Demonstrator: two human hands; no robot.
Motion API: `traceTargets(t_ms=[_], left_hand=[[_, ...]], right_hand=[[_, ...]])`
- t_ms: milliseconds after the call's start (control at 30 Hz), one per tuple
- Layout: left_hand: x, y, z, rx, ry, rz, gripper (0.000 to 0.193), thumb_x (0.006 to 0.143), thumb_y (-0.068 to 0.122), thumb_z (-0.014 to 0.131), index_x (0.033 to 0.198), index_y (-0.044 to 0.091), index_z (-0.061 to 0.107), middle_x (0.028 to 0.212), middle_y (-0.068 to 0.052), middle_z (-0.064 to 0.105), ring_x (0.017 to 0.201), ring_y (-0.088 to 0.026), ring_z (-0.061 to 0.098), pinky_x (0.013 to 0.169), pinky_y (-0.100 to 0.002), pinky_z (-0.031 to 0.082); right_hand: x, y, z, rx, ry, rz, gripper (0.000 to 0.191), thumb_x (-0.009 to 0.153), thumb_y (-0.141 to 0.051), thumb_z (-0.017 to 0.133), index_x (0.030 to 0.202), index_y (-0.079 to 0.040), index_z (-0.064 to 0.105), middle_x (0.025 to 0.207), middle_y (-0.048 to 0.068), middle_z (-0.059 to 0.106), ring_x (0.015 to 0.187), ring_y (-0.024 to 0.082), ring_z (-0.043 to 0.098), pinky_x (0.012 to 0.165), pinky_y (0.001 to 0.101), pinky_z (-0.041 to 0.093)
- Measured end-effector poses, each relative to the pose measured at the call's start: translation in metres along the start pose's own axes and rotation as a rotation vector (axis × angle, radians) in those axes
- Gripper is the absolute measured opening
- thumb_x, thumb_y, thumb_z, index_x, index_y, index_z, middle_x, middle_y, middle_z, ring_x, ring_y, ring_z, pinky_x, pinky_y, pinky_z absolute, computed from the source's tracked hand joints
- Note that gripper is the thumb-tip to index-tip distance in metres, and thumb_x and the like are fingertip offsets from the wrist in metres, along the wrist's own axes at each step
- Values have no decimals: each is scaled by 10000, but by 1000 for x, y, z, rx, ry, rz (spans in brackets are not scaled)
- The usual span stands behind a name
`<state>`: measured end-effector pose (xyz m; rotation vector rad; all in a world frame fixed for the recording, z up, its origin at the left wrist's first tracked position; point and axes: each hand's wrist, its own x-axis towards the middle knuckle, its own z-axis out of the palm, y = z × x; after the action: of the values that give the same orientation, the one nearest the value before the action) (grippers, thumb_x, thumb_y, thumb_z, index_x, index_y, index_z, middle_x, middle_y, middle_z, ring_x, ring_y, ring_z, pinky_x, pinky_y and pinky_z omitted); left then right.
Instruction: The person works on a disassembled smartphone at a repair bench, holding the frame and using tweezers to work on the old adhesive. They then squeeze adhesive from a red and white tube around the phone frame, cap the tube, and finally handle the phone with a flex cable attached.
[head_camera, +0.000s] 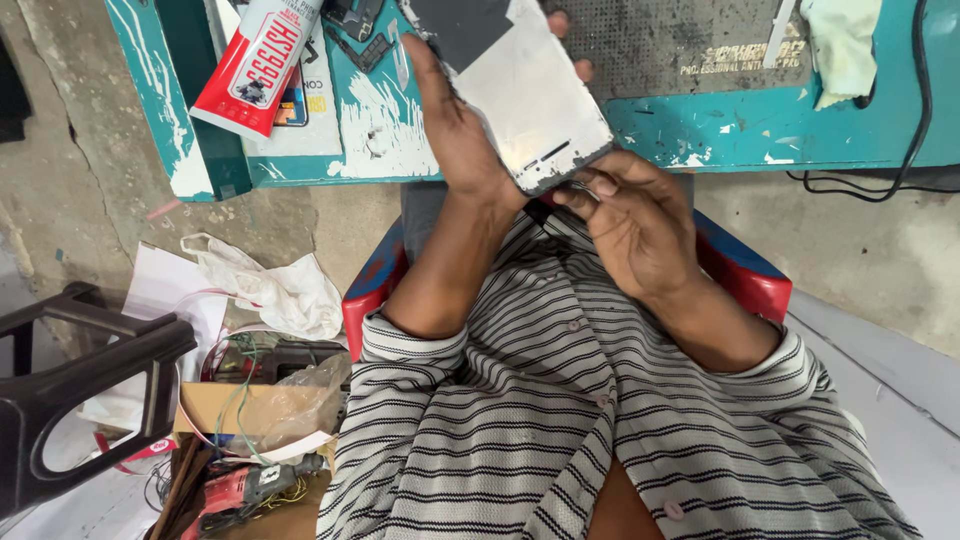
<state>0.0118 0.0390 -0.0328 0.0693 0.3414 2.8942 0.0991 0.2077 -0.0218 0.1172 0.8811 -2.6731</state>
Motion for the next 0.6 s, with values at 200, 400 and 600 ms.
traceTargets(t_ms=[200, 400, 600], left_hand=[[-1, 7, 0, -140, -67, -44, 870, 1078, 766, 293, 1403, -14, 500, 1277, -218, 635, 1067, -378, 713, 843, -503, 625], [-5, 13, 1, -221, -65, -72, 881, 1079, 776, 311, 1427, -20, 459, 1309, -213, 590, 1107, -379, 681, 850, -521, 619], [-18, 27, 17, -229, -53, -32, 817, 1116, 742, 329, 1456, 7, 439, 1358, -190, 553, 1143, -352, 632, 903, -518, 589]], right_hand=[[11, 0, 5, 11, 48, 89, 254, 1064, 5, 452, 1250, 53, 619, 1191, 146, 699, 1166, 239, 668, 1088, 437, 537], [15, 10, -1, 65, -13, 67, 184, 1110, 25, 476, 1195, 48, 638, 1116, 122, 689, 1095, 199, 674, 1057, 414, 564], [26, 14, 6, -112, 80, 5, 244, 1037, 9, 513, 1247, 0, 636, 1172, 108, 679, 1105, 194, 685, 1054, 397, 574]])
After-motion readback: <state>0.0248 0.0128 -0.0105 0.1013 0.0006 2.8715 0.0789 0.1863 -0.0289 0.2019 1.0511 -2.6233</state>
